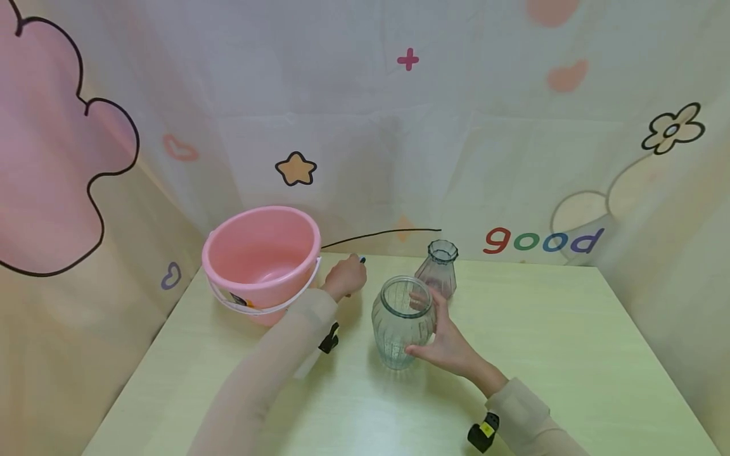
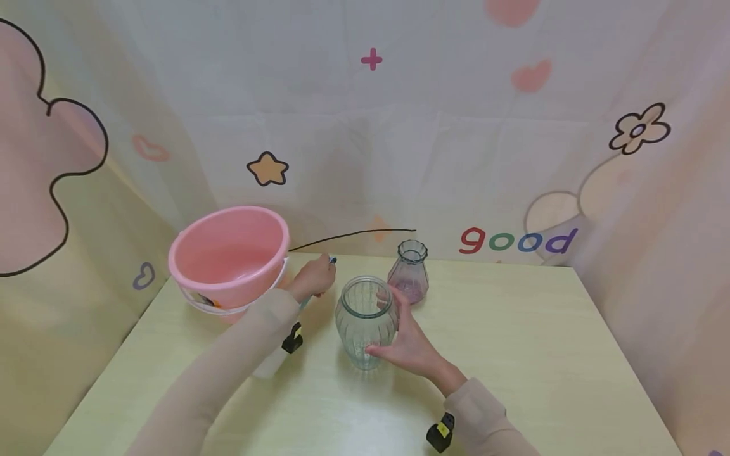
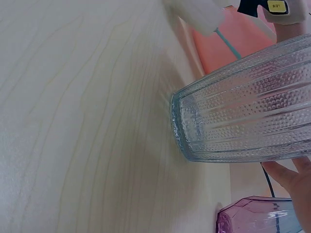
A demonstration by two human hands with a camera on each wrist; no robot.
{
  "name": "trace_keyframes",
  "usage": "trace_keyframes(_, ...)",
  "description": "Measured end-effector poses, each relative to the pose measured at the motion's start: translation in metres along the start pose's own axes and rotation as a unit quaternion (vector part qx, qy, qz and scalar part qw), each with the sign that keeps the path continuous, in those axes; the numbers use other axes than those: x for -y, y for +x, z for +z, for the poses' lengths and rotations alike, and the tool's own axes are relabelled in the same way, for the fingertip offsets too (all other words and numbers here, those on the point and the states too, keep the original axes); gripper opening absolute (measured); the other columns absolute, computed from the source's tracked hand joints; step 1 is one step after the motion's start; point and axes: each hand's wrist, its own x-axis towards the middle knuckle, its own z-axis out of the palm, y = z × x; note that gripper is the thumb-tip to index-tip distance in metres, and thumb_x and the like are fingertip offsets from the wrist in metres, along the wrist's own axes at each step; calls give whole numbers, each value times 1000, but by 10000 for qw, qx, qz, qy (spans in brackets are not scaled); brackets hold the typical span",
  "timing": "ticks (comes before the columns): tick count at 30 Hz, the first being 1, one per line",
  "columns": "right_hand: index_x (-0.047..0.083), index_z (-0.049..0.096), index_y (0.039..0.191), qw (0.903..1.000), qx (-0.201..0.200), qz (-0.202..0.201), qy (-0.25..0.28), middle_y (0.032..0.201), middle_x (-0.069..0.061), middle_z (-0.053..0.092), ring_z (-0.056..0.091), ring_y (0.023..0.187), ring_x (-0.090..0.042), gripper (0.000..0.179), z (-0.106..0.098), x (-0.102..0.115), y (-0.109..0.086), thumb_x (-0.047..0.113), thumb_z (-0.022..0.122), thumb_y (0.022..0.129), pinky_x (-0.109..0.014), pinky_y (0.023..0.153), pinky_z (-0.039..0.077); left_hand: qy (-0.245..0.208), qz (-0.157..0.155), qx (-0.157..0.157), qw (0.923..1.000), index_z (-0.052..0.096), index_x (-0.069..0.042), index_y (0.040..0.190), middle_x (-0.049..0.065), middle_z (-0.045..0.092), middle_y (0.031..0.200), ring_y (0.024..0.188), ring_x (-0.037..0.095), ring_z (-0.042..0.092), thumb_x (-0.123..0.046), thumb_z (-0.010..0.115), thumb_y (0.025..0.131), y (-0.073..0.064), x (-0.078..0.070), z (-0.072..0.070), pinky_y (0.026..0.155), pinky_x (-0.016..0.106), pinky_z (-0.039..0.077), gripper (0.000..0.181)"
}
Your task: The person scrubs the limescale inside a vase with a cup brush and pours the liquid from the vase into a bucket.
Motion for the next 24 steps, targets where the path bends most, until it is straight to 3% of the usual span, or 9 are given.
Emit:
trace_keyframes(5,21,3,142,9999,-11,74,-103,145,-11,30,39,127,-37,109,0,3,0,7,81,67,-61,88,40,-461,497,-354,9971,47,-4,103,7,49,73,55,18,51,-32,22,100,-10,-7,-9,51,29,39,39)
trace_keyframes(9,11,4,141,10000,15,-16,-45,143,-20,30,38,125,-43,106,-1,18,1,1,79,67,-63,86,40,-1044,744,-575,9901,45,-7,83,3,42,62,50,16,42,-37,19,100,-18,-14,-17,50,28,35,43)
trace_keyframes(12,7,4,140,10000,54,-18,10,142,-23,29,38,125,-46,104,-2,29,1,-1,78,67,-63,86,39,-1589,886,-739,9805,41,-11,72,0,38,57,47,15,37,-41,21,99,-22,-17,-21,47,27,32,45)
trace_keyframes(18,9,3,141,9999,92,73,43,143,-23,29,36,126,-45,104,-3,35,1,-1,77,68,-63,89,38,-2666,1144,-864,9531,41,-11,65,-1,35,54,46,14,31,-45,29,98,-32,-28,-32,44,27,28,48)
trace_keyframes(24,9,4,141,9999,63,97,45,142,-23,30,37,126,-44,104,-3,35,1,-1,77,68,-63,89,38,-3160,1011,-888,9392,43,-13,64,-2,38,54,48,14,34,-49,31,96,-45,-40,-45,47,26,30,49)
